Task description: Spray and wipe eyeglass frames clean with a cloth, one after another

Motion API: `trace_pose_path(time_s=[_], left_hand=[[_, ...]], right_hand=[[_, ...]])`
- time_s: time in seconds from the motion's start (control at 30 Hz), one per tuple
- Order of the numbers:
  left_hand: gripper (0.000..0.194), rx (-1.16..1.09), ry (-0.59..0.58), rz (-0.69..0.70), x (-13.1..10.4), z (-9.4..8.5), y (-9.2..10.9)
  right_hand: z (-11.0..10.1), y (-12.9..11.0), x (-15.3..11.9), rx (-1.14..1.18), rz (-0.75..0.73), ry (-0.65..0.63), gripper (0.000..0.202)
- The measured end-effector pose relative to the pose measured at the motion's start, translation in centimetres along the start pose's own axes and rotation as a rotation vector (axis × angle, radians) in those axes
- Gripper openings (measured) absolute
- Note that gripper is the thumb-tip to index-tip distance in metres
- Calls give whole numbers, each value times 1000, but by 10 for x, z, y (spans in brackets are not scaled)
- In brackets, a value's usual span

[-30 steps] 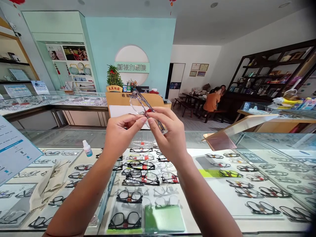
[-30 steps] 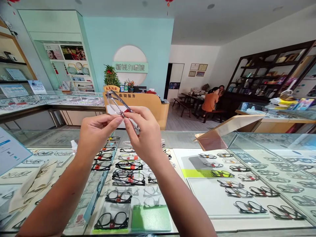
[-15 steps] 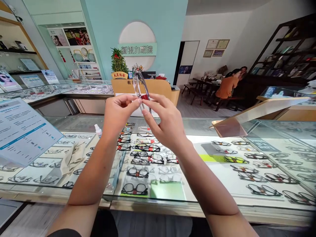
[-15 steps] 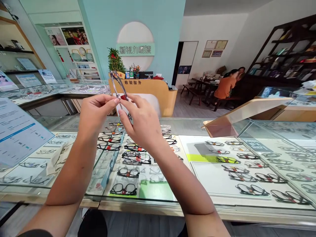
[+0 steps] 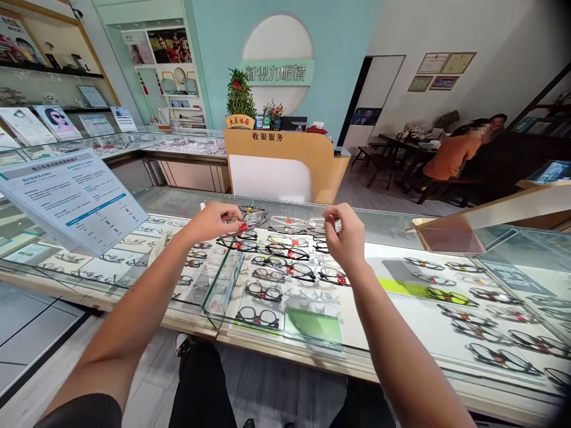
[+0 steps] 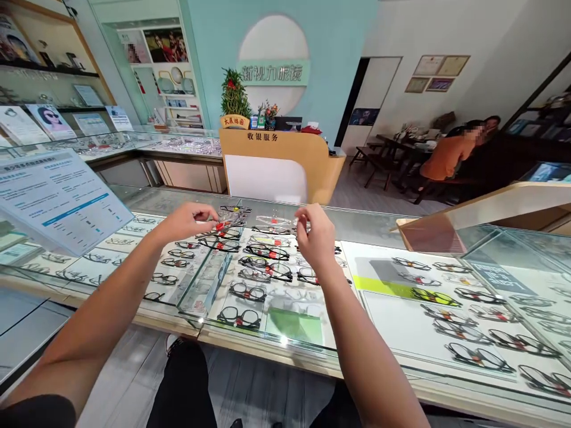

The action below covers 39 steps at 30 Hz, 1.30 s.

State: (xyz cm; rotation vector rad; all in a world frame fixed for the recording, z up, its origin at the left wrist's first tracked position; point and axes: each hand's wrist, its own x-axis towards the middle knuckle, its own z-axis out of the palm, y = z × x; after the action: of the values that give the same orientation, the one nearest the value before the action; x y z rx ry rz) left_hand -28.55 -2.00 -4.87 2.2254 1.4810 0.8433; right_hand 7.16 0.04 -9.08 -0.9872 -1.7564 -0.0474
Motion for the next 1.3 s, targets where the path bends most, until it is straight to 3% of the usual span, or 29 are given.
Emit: trace_pose_path(time_s=[0.1, 0.17, 0.43, 0.53, 0.77, 0.9, 1.13, 1.3], left_hand=[[32, 147, -237, -58, -16, -1, -16], [33, 233, -326, -69, -22, 0, -24], [30, 378, -441, -43, -26, 14, -41], [31, 404, -462, -59, -24, 18, -43], [25, 408, -479, -86, -17, 22, -49], [25, 420, -490, -107, -15, 22, -53], [31, 471, -421, -116, -4, 20, -53], [30, 539, -384, -105, 13, 29, -58]], right_hand=[[2, 28, -5, -50, 40, -70, 15], [1, 39, -4, -77, 63, -81, 16], [1, 47, -6, 64, 296, -54, 11], [1, 46, -6, 100, 340, -28, 15], [-2, 47, -6, 9, 270, -21, 58], [1, 49, -8, 150, 268, -27, 81], [1, 45, -4, 289, 310, -59, 89], [-2, 41, -2, 343, 363, -101, 91]])
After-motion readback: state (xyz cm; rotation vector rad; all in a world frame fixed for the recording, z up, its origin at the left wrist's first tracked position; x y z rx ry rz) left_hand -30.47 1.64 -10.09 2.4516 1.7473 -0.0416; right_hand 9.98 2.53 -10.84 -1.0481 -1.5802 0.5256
